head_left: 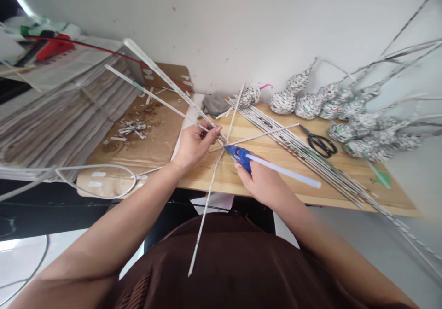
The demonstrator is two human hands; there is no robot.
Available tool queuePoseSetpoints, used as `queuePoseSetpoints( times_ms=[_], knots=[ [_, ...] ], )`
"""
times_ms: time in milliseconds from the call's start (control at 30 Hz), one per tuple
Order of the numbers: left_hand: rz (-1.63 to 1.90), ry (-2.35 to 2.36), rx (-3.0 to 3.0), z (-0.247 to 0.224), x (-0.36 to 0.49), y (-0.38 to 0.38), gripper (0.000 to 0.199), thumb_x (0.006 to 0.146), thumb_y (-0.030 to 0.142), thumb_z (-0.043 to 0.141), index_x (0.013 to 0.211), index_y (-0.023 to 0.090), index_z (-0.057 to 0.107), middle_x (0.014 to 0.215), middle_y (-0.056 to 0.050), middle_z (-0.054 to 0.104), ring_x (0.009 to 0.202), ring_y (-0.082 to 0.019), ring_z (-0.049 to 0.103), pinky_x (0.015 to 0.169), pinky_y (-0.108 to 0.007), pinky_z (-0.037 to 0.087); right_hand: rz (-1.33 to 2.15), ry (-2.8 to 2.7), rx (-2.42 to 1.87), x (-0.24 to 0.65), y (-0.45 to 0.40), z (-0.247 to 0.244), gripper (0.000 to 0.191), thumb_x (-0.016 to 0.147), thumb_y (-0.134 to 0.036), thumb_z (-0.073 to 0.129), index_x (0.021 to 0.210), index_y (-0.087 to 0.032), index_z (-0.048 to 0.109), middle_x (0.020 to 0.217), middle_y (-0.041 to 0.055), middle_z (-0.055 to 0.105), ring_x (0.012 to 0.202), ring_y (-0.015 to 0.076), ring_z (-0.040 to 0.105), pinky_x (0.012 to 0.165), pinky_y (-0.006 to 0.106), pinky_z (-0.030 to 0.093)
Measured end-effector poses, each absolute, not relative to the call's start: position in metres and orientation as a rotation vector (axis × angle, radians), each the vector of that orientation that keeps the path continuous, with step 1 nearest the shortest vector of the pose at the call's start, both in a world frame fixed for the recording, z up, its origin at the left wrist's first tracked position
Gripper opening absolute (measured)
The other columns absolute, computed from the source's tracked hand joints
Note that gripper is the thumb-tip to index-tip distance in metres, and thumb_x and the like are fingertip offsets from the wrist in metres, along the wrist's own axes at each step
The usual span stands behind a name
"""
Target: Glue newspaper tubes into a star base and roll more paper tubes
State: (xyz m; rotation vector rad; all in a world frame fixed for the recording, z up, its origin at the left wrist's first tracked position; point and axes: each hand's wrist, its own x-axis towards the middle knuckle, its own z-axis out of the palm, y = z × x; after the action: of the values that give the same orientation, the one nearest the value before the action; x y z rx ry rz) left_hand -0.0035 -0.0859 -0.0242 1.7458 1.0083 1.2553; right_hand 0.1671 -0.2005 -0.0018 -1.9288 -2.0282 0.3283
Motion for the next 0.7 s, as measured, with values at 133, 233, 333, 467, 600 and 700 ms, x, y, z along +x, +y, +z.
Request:
queuePoseSetpoints(
  times_ms=[133,233,333,467,600,700],
  knots=[
    [1.213,1.028,1.787,-0.028,-0.003,-0.085,0.033,0.084,0.045,0.061,0.089,0.014,0.069,0.078,-0.007,0.07,0.063,-0.015,0.066,0.061,-0.027,0.053,0.274,-2.124,-1.953,0.163,-0.207,0.001,0.02,0.096,-0.033,0.041,0.096,-0.016,0.054,0.089,0.0096,0.064,0.076,0.0213,0.062,0.064,0.029,0.039],
    [1.201,1.052,1.805,-0.029,-0.004,-0.084,0.034,0.083,0.046,0.061,0.091,0.014,0.069,0.079,-0.007,0.071,0.064,-0.015,0.066,0.061,-0.026,0.053,0.254,-2.153,-1.975,0.162,-0.211,0.003,0.019,0.096,-0.033,0.042,0.097,-0.017,0.052,0.089,0.0086,0.062,0.075,0.021,0.061,0.062,0.029,0.038],
    [1.221,1.063,1.814,-0.029,-0.004,-0.084,0.034,0.083,0.046,0.061,0.091,0.015,0.069,0.08,-0.007,0.072,0.065,-0.015,0.066,0.062,-0.026,0.053,0.246,-2.144,-1.986,0.162,-0.214,0.004,0.017,0.096,-0.032,0.043,0.096,-0.017,0.051,0.09,0.0083,0.062,0.075,0.0213,0.061,0.062,0.029,0.037],
    [1.21,1.062,1.814,-0.03,-0.004,-0.084,0.034,0.083,0.046,0.06,0.093,0.015,0.069,0.081,-0.007,0.072,0.065,-0.016,0.066,0.062,-0.026,0.053,0.266,-2.068,-1.968,0.164,-0.212,0.004,0.02,0.095,-0.034,0.043,0.099,-0.017,0.052,0.09,0.0086,0.063,0.076,0.0215,0.062,0.064,0.028,0.039],
    [1.197,1.048,1.835,-0.026,-0.005,-0.085,0.033,0.084,0.046,0.059,0.091,0.015,0.069,0.078,-0.007,0.071,0.065,-0.016,0.065,0.063,-0.027,0.052,0.3,-2.021,-1.893,0.167,-0.209,0.002,0.022,0.095,-0.037,0.045,0.096,-0.018,0.055,0.086,0.0074,0.064,0.078,0.022,0.062,0.066,0.028,0.04],
    [1.211,1.02,1.846,-0.017,-0.006,-0.085,0.03,0.085,0.044,0.059,0.089,0.016,0.069,0.078,-0.006,0.07,0.065,-0.015,0.064,0.063,-0.027,0.052,0.394,-1.902,-1.85,0.173,-0.211,0.001,0.027,0.095,-0.042,0.043,0.088,-0.019,0.057,0.082,0.0065,0.065,0.078,0.0217,0.063,0.067,0.028,0.043]
  ],
)
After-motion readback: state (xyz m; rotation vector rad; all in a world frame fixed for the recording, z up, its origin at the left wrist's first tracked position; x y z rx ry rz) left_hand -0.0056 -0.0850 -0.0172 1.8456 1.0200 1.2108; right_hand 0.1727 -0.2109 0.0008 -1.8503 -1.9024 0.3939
